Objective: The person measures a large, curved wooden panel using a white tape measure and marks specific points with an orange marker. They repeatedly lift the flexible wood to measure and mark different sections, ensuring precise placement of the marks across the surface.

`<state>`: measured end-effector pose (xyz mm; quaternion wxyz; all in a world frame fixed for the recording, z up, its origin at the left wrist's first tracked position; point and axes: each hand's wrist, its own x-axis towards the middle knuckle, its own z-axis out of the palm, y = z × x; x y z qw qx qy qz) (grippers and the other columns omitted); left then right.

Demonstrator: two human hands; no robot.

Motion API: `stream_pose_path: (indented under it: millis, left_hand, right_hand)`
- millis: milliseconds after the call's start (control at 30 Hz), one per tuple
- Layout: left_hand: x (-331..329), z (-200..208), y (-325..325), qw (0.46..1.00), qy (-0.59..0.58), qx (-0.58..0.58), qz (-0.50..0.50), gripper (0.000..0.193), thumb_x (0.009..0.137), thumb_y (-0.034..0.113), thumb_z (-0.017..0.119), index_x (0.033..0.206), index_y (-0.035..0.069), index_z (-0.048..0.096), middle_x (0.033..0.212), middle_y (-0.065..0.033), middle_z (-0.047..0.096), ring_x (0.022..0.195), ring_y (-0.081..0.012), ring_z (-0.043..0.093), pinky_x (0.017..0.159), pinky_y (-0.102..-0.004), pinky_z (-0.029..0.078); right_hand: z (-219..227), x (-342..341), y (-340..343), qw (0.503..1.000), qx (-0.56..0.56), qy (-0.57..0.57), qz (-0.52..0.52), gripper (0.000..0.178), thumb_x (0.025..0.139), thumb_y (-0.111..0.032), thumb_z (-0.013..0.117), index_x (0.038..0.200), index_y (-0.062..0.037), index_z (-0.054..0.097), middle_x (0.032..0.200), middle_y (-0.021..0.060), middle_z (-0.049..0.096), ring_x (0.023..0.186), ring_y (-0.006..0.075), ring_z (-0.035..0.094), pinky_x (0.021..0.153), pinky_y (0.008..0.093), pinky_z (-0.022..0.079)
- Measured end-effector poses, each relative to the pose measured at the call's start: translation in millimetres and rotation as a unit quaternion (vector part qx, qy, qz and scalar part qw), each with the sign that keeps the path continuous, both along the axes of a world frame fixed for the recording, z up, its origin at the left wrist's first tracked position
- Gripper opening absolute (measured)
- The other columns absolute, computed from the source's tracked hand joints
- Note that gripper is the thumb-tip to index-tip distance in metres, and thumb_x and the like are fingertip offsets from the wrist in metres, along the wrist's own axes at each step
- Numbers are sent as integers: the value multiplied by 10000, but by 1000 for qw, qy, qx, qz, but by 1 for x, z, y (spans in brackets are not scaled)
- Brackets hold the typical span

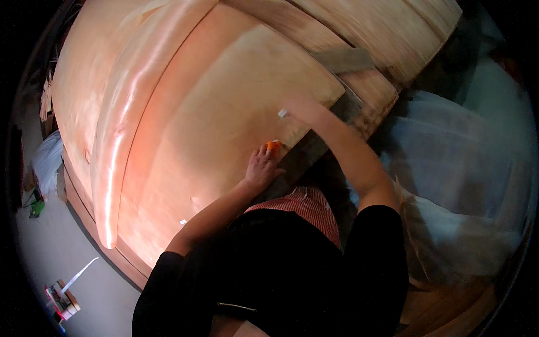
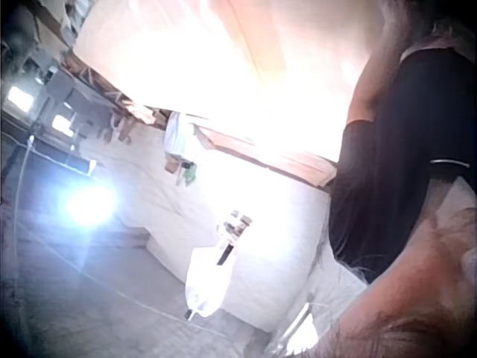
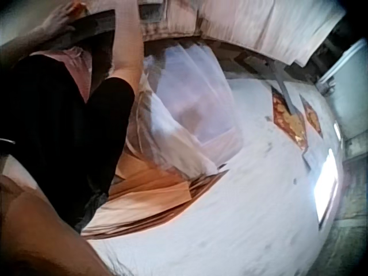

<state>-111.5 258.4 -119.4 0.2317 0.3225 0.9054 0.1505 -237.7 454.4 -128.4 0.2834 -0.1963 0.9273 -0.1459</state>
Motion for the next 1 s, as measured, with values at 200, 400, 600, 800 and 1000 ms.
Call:
stream_pose_path:
  millis: [200,400,600,800,1000]
  left_hand:
    - [-18,17,-9,988,33,111,101,386,694,314,658,959,36,618,1013,-132,531,987,-293,487,783,-376,430]
    - [-54,5,-48,971,55,59,223,319,707,200,632,960,7,605,1002,-165,534,990,-326,494,765,-379,467]
    - [-69,-14,-33,969,177,-9,174,408,723,261,624,1039,8,584,1117,-140,500,1038,-310,458,846,-379,412]
    - [-78,-6,-32,975,139,-10,171,563,692,378,661,1108,20,541,1143,-116,489,1034,-275,450,791,-374,405]
    - [-82,-2,-32,978,143,-22,152,609,684,385,667,1141,16,507,1119,-115,497,1019,-270,460,768,-366,419]
  right_hand:
    - [17,-26,-34,892,-298,-264,-216,153,844,-195,568,863,-44,585,696,45,583,581,117,539,493,267,417]
    - [-15,-23,-70,896,-290,-254,-219,184,848,-204,575,868,-21,572,663,49,565,523,99,502,438,252,394]
    - [0,-23,-73,947,-211,-173,-168,160,829,-191,554,884,-44,587,681,80,596,580,188,569,501,314,441]
    - [-9,-24,-84,995,-51,87,-29,175,791,-195,499,853,-86,620,811,124,633,750,296,619,638,403,476]
    - [-16,-53,-85,995,-5,89,48,156,788,-169,501,828,-81,624,791,107,636,734,278,623,625,392,483]
